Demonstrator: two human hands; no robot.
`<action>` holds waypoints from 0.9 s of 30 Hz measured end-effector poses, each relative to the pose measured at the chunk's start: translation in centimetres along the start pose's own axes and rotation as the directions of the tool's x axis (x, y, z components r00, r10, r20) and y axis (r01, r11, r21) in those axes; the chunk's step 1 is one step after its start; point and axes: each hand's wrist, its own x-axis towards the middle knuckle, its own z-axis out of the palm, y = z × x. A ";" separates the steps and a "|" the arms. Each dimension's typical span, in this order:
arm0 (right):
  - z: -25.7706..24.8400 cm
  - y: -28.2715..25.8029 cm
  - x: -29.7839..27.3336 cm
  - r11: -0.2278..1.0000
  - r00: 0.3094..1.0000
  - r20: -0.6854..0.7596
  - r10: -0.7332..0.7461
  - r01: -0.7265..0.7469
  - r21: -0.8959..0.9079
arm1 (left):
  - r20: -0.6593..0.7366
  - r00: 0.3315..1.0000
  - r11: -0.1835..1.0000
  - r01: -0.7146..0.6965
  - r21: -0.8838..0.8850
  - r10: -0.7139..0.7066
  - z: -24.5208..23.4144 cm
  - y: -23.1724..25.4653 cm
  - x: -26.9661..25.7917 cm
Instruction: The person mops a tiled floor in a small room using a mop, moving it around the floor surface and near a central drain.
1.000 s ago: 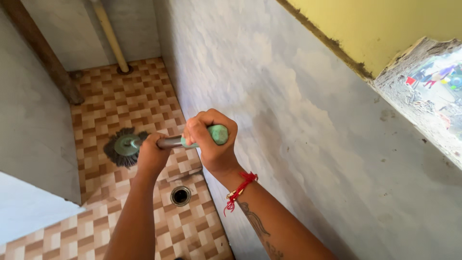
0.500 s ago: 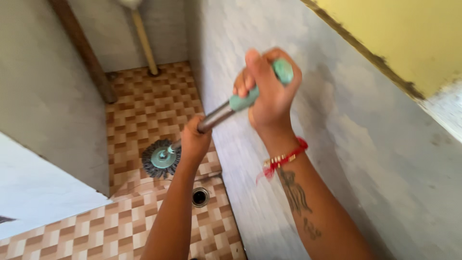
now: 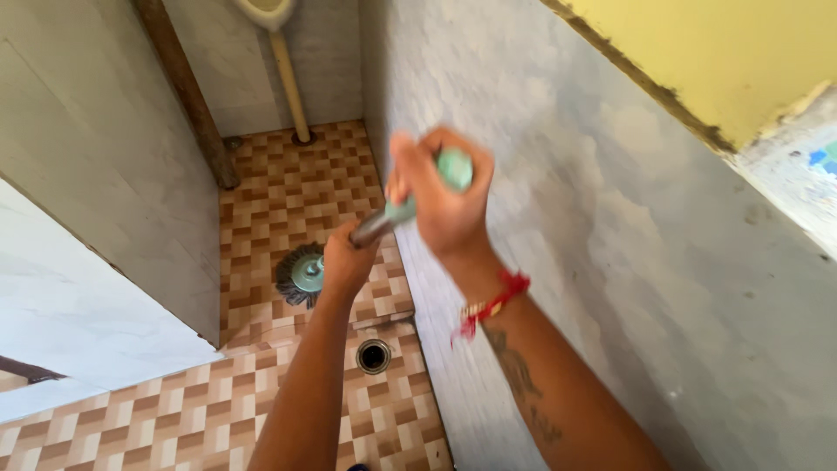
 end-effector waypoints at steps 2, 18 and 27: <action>-0.3 -2.3 2.4 0.998 0.998 -0.049 0.048 -0.047 0.031 | 0.004 0.999 0.996 -0.052 -0.079 0.052 0.9 2.9 0.0; -3.8 -4.5 -3.9 0.982 0.993 -0.064 -0.096 0.083 -0.170 | 0.142 0.989 0.999 -0.028 0.018 0.025 5.1 4.1 -3.5; -8.6 -10.2 1.8 0.998 0.991 -0.128 -0.045 0.041 -0.039 | 0.233 0.958 0.976 -0.130 -0.176 0.170 8.8 10.2 -4.7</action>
